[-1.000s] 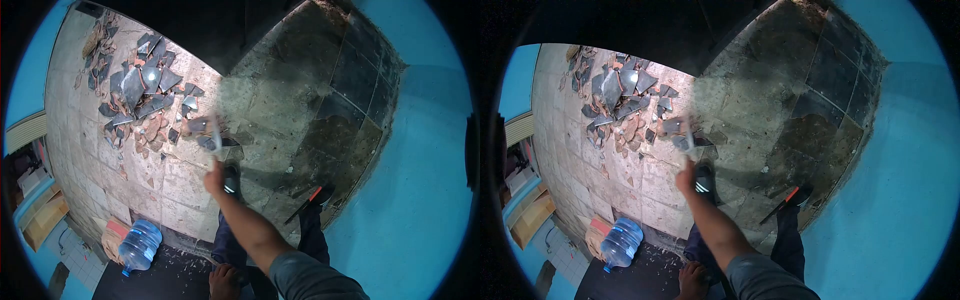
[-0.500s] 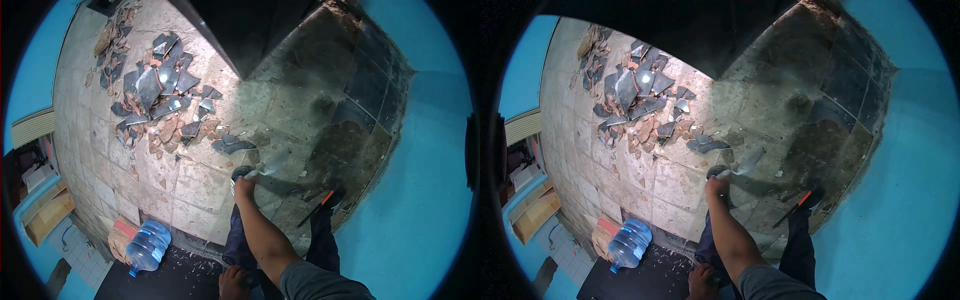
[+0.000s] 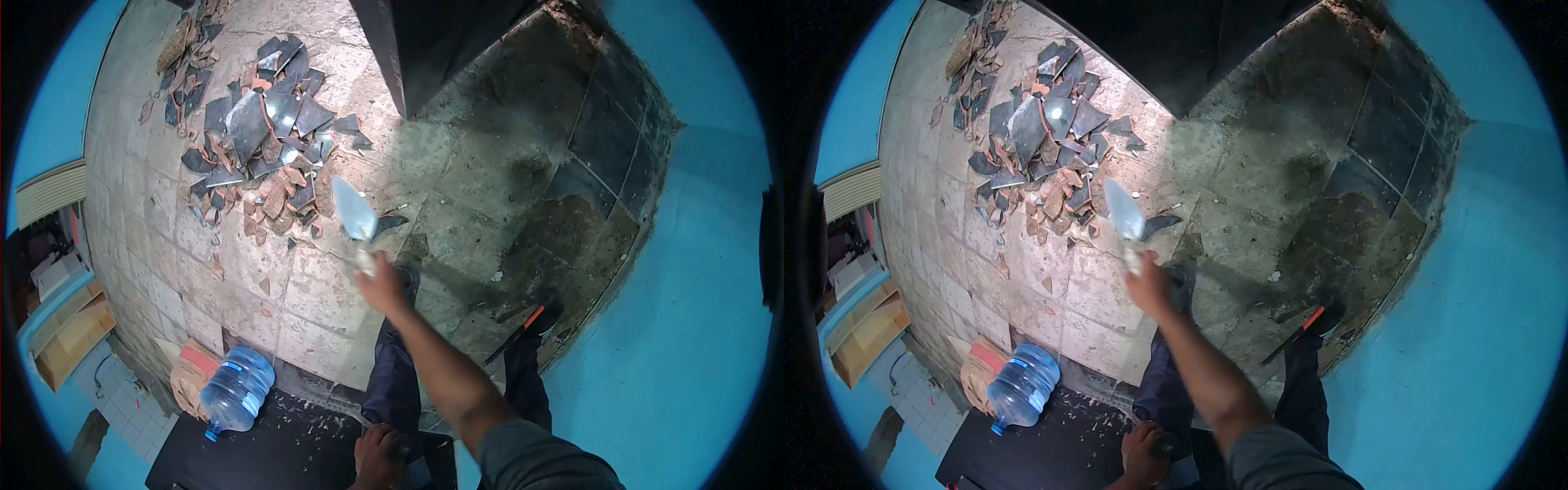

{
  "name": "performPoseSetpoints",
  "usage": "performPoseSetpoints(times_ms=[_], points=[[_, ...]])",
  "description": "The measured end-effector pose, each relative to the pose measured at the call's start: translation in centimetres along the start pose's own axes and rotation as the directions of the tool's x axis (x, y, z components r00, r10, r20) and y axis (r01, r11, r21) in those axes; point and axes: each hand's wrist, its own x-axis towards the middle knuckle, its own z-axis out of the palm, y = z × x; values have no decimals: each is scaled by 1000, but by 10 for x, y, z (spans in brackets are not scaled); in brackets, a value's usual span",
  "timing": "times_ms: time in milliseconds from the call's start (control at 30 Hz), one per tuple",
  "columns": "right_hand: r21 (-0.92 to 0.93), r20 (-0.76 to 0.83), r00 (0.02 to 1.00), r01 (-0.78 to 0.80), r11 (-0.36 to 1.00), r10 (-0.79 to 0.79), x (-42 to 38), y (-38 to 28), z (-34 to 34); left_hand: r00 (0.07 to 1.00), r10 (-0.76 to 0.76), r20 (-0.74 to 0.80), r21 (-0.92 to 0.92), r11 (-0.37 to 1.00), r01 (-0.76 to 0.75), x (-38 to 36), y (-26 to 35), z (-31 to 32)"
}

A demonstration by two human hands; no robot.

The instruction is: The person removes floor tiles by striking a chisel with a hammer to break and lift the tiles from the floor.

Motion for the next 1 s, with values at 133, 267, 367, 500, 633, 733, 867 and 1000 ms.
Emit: performPoseSetpoints(times_ms=[133,267,367,500,633,733,867,1000], points=[[-317,152,983,-52,947,104,-19,38,-152,1000,-14,-27,1,1000,14,-3,-4,1],[-741,373,893,124,660,251,17,71,-265,1000,-12,-23,-13,1000,12,-4,-8,5],[-903,429,784,374,211,449,72,84,-278,999,-38,4,-21,999,38,-7,-9,3],[-911,370,808,413,7,458,114,26,-236,999,-44,-10,-47,998,43,-10,-13,5],[-861,426,830,494,-120,359,146,-36,-172,997,-57,-60,-91,994,52,-15,-20,4],[-868,470,847,494,-42,248,175,-81,-137,994,-77,-72,-160,985,65,-14,-24,0],[-893,445,894,438,101,58,191,-164,-105,997,-70,-15,-201,977,66,-16,-21,-12],[-775,318,927,374,510,-196,175,-198,-105,995,-104,4,-253,962,102,-14,-17,-13]])
